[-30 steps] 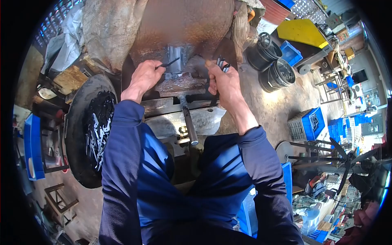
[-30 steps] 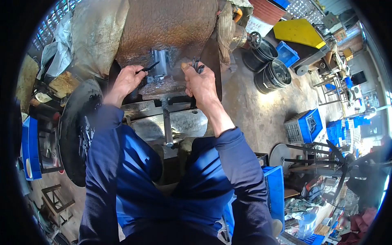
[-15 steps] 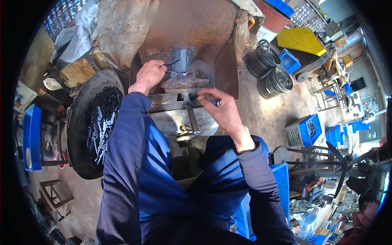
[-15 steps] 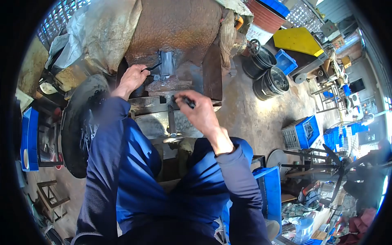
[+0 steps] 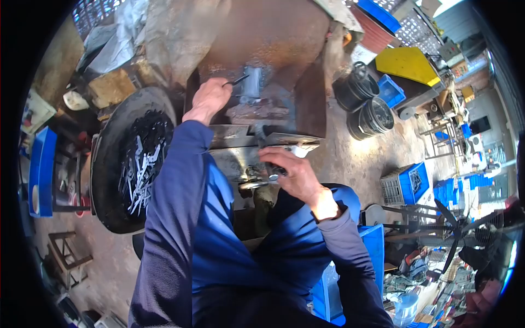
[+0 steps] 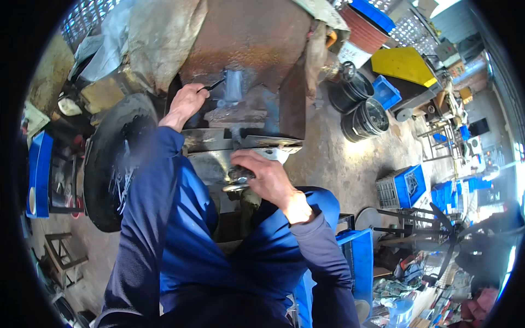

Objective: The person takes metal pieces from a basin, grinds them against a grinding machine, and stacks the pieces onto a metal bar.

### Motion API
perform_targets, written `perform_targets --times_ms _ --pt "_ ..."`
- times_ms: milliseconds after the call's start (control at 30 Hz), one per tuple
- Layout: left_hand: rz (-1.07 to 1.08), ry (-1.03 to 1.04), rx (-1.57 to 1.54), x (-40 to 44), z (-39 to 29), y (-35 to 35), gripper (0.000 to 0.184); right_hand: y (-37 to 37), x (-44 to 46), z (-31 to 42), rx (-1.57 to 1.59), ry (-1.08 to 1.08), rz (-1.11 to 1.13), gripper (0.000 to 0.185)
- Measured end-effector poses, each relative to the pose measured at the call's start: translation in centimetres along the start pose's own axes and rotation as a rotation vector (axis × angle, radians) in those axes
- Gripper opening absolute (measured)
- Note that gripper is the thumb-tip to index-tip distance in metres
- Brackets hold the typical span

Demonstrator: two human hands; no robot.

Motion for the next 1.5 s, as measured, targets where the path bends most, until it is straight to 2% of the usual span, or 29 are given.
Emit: perform_targets --times_ms 33,100,133,167,200,233,267,300,367,467,500,533,567,600,633,700,733,767,800,833,900,967,1033,1100,1167,1300,1367,1500 --pt "0.02 -0.013 0.047 0.3 0.4 0.2 0.037 0.0 0.2 0.0 0.021 -0.021 -0.065 0.041" --pt "-0.154 0.052 0.084 0.0 -0.9 0.0 0.035 -0.2 1.1 -0.6 0.055 -0.037 -0.139 0.037" --pt "-0.276 0.122 0.068 -0.8 -1.8 -0.5 0.032 -0.3 1.9 0.3 0.111 0.024 -0.197 0.033" --pt "-0.471 0.189 0.027 -0.7 -1.9 0.0 0.028 -0.4 2.7 0.4 0.137 0.057 -0.255 0.03" --pt "-0.483 0.267 -0.047 -0.8 -2.5 -0.5 0.028 -0.7 3.6 0.2 0.088 0.014 -0.297 0.03" --pt "-0.591 0.305 -0.05 -1.4 -3.5 -1.1 0.024 -0.8 4.4 0.4 0.178 0.045 -0.345 0.03" --pt "-0.722 0.413 -0.314 -1.2 -3.8 -0.5 0.019 -0.9 5.4 -0.2 0.173 -0.012 -0.402 0.029" --pt "-0.728 0.397 -0.424 -0.9 -4.2 0.3 0.021 -1.3 6.1 -0.5 0.251 0.109 -0.431 0.029" --pt "-0.4 0.349 -0.552 -2.6 -6.4 -2.5 0.023 -2.3 8.3 0.4 0.355 0.315 -0.443 0.023" --pt "-0.262 0.454 -0.781 -4.9 -8.7 -4.6 0.019 -3.2 11.8 0.3 0.334 0.236 -0.54 0.029" --pt "-0.233 0.489 -0.884 -5.5 -9.5 -5.1 0.019 -3.8 12.5 0.3 0.351 0.287 -0.51 0.022" --pt "-0.207 0.559 -0.826 -6.2 -10.1 -5.7 0.018 -4.6 13.2 -2.8 0.42 0.272 -0.52 0.02" --pt "-0.219 0.675 -0.816 -6.6 -10.9 -5.7 0.019 -5.4 14.3 -4.2 0.387 0.208 -0.518 0.014" --pt "-0.095 0.664 -0.931 -7.8 -12.0 -6.8 0.02 -6.3 15.6 -6.8 0.069 -0.058 -0.601 0.009" --pt "-0.084 0.739 -0.989 -7.9 -13.0 -6.0 0.02 -6.1 16.8 -6.4 0.074 -0.059 -0.595 0.009" --pt "-0.065 0.911 -0.982 -9.4 -14.6 -5.9 0.018 -6.3 19.2 -4.3 0.305 0.274 -0.585 0.017" --pt "0.02 0.963 -1.076 -10.3 -15.4 -6.4 0.018 -6.3 20.1 -3.9 0.419 0.441 -0.573 0.021" --pt "0.11 1.013 -1.169 -11.4 -16.0 -7.1 0.018 -6.3 21.0 -3.7 0.443 0.332 -0.548 0.023" --pt "0.296 0.995 -1.289 -12.2 -16.5 -7.3 0.016 -6.3 21.8 -3.7 0.469 0.223 -0.524 0.026" --pt "0.488 0.967 -1.403 -13.0 -16.9 -7.4 0.014 -6.5 22.6 -4.5 0.466 0.237 -0.517 0.03" --pt "0.661 0.977 -1.435 -14.1 -17.5 -7.6 0.013 -6.3 23.7 -4.9 0.476 0.227 -0.528 0.032" --pt "0.593 1.009 -1.482 -14.9 -18.0 -7.4 0.014 -6.3 24.4 -5.4 0.48 0.221 -0.547 0.033" --pt "0.954 0.918 -1.533 -15.5 -18.2 -7.4 0.014 -6.4 25.0 -5.6 0.487 0.219 -0.541 0.034" --pt "0.947 0.897 -1.611 -15.7 -18.5 -7.8 0.014 -6.3 25.5 -5.9 0.493 0.225 -0.565 0.035" --pt "1.118 1.089 -1.571 -15.5 -18.6 -8.4 0.019 -6.2 25.8 -5.8 0.514 0.216 -0.567 0.035" --pt "1.064 1.106 -1.695 -15.5 -18.7 -7.7 0.021 -6.2 26.1 -6.0 0.523 0.23 -0.58 0.036" --pt "1.169 1.028 -1.682 -15.1 -18.3 -7.6 0.022 -6.2 26.1 -6.0 0.517 0.225 -0.575 0.036" --pt "1.212 1.002 -1.721 -14.6 -17.9 -7.5 0.022 -6.3 26.2 -6.2 0.512 0.231 -0.58 0.037"
Point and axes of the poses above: each hand's wrist, its own x-axis towards the middle knuckle, its own y-axis out of the palm, z = x × y, the point moved 2 cm from there along x, towards the middle knuckle, and after that the axes turned 1 degree about y, right-handed, at the moved point
